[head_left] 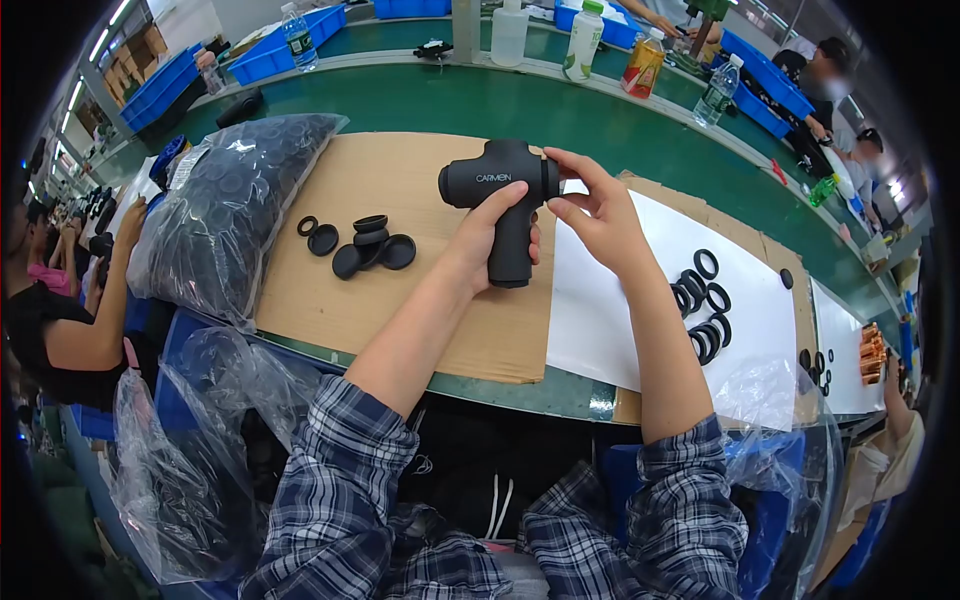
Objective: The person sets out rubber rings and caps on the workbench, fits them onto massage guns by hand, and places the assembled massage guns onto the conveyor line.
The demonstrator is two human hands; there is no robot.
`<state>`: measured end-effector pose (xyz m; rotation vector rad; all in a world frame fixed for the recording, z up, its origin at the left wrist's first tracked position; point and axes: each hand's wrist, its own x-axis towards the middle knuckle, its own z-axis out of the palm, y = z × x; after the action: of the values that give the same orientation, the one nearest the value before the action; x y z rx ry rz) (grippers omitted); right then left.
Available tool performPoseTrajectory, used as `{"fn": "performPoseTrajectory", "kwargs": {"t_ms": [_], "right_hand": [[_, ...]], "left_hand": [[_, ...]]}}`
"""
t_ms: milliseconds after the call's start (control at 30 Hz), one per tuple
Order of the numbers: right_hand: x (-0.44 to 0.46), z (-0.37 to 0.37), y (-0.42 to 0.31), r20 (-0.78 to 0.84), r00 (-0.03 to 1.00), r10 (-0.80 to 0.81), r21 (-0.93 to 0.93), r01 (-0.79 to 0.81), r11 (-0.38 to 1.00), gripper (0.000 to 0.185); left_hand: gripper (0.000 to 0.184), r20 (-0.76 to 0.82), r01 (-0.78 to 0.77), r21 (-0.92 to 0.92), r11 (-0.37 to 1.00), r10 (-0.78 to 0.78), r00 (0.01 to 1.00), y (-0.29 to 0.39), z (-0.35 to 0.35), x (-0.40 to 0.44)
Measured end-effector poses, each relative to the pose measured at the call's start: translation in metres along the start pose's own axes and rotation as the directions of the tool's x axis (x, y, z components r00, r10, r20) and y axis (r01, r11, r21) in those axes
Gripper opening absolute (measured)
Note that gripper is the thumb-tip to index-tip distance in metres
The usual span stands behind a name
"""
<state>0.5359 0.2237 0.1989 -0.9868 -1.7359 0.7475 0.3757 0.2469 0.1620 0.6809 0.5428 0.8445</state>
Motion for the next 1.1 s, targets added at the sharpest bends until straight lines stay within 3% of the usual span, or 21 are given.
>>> {"fn": "performPoseTrajectory", "kwargs": {"t_ms": [133,433,533,600,633,833,933,1033,1100], "right_hand": [[0.002,0.001,0.001,-0.041,0.994,-0.103,0.019,0.104,0.994,0.048],[0.001,0.0,-0.015,-0.003,0.989,-0.145,-0.136,0.143,0.98,0.048],[0.0,0.005,-0.007,-0.095,0.988,-0.125,-0.157,0.109,0.981,0.036],[0.002,0.002,0.004,-0.106,0.987,0.124,-0.002,-0.125,0.992,0.03],[0.003,0.001,0.008,-0.095,0.965,0.244,0.076,-0.237,0.969,0.03],[0.005,-0.013,0.007,0.021,0.922,0.387,0.414,-0.36,0.836,0.035],[0.003,-0.011,0.001,-0.072,0.978,0.198,0.301,-0.168,0.939,0.036],[0.005,-0.01,-0.002,-0.09,0.993,0.075,0.205,-0.055,0.977,0.041],[0.005,-0.008,-0.002,-0.072,0.994,0.078,0.152,-0.066,0.986,0.043]], "left_hand": [[0.041,0.028,-0.017,-0.008,1.0,0.017,0.999,0.002,0.002,0.0],[0.044,0.054,0.056,-0.064,0.996,-0.052,0.997,0.0,0.001,0.0],[0.042,0.025,0.085,-0.078,0.993,-0.084,0.996,-0.003,0.0,0.0],[0.038,-0.009,0.131,-0.069,0.989,-0.132,0.991,-0.005,0.0,-0.001],[0.037,-0.019,0.082,-0.037,0.996,-0.083,0.996,-0.005,0.001,-0.001],[0.033,-0.002,-0.151,0.15,0.977,0.153,0.988,-0.01,0.008,-0.002],[0.033,-0.028,-0.05,-0.013,0.999,0.05,0.998,-0.006,0.007,-0.001],[0.039,-0.018,-0.012,-0.021,1.0,0.011,1.0,-0.004,0.004,0.0],[0.04,-0.005,-0.011,-0.016,1.0,0.011,1.0,-0.004,0.004,0.001]]}}
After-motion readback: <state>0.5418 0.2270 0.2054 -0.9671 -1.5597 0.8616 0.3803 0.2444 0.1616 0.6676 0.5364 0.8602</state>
